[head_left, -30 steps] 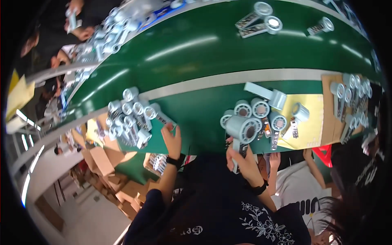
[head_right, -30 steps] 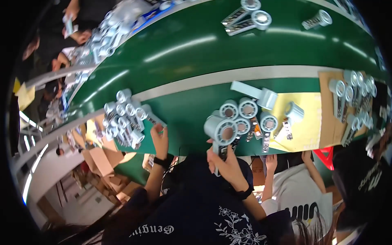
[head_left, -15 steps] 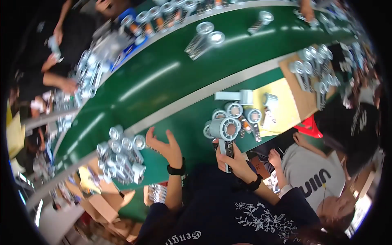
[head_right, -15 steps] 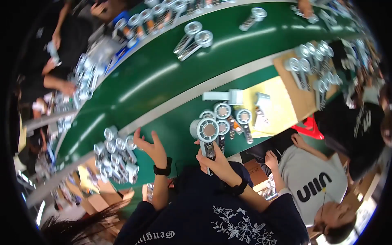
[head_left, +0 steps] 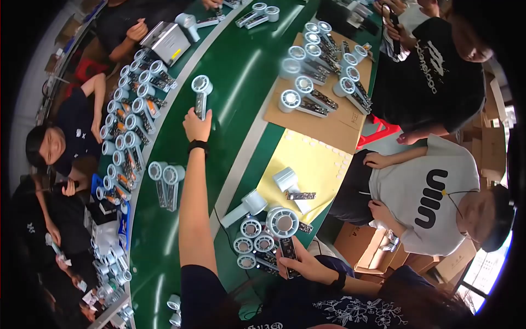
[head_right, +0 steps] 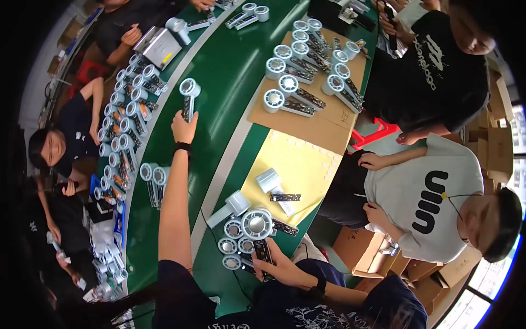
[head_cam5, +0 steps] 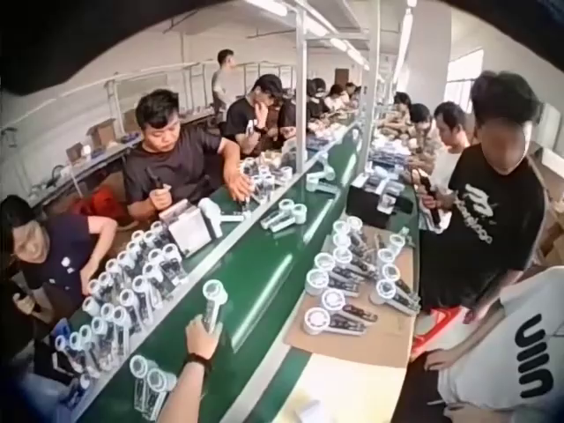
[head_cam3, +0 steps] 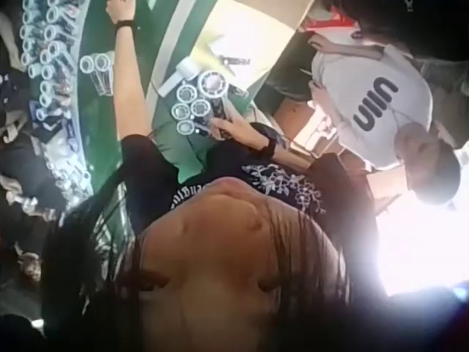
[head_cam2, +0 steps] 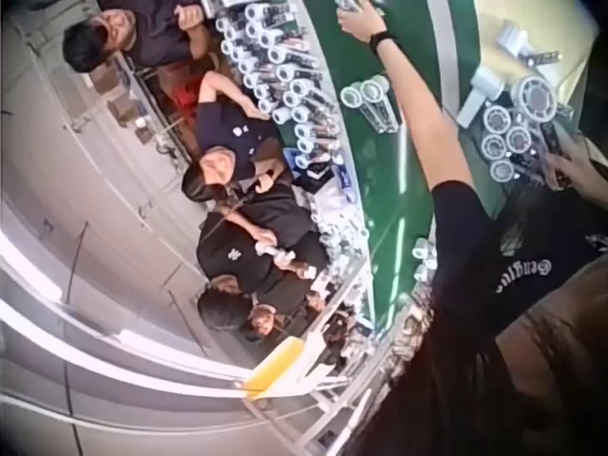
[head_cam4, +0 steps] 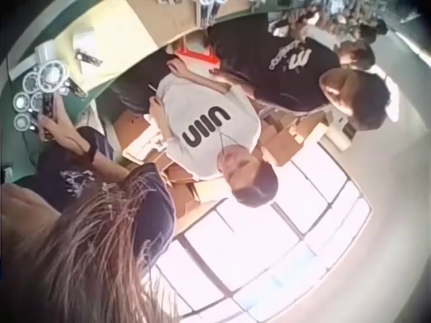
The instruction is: Assembling handheld hair dryer components on a factory production line.
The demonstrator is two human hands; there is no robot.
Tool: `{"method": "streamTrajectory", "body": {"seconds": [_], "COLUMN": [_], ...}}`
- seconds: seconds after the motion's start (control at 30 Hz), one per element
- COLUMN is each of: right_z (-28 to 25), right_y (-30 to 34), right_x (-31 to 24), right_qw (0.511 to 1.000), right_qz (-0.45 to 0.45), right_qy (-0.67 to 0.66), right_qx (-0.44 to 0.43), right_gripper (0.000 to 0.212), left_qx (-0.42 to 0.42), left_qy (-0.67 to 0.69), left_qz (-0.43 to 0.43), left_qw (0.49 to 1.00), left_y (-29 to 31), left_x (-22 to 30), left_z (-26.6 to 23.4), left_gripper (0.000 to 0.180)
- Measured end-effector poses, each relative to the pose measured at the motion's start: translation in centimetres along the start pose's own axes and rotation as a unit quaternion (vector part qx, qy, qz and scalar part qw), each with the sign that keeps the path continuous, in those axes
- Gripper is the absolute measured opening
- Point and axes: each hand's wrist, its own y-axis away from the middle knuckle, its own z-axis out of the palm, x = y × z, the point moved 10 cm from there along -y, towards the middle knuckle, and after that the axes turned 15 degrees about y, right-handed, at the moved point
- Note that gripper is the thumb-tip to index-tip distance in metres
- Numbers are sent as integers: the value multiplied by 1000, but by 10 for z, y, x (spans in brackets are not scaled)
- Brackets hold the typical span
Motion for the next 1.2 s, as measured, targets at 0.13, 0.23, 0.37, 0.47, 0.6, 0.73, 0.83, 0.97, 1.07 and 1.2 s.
{"method": "streamTrajectory", "body": {"seconds": [0.13,0.23,0.37,0.47,0.6,0.73,0.83,0.97,1.07,1.2], "right_z": [-10,-1,22,49,92,138,184,230,256,271], "right_y": [4,2,1,0,11,24,47,75,89,107], "right_x": [-5,-13,-28,-35,-30,-27,-18,-4,17,34], "right_qw": [999,998,993,988,987,968,951,927,926,917], "right_qz": [10,-1,-44,-73,-71,-99,-81,-133,-118,-103], "right_qy": [30,56,98,109,46,64,131,192,184,192], "right_qx": [5,-10,-44,-80,-140,-223,-267,-295,-308,-334], "right_gripper": [36,34,36,39,44,42,42,44,45,46], "left_qx": [-188,-262,-232,-212,-150,-41,-1,46,104,148], "left_qy": [95,338,513,524,538,628,628,681,679,693], "left_qz": [-90,-287,-277,-193,-154,-165,-194,-172,-214,-221], "left_qw": [973,857,779,802,815,759,754,710,695,671], "left_y": [-27,-8,33,87,187,295,376,429,456,469], "left_x": [-46,-71,-5,30,84,97,92,87,67,66], "left_z": [42,40,-38,-119,-260,-367,-416,-446,-462,-484], "left_gripper": [46,39,22,21,27,46,47,42,38,41]}}
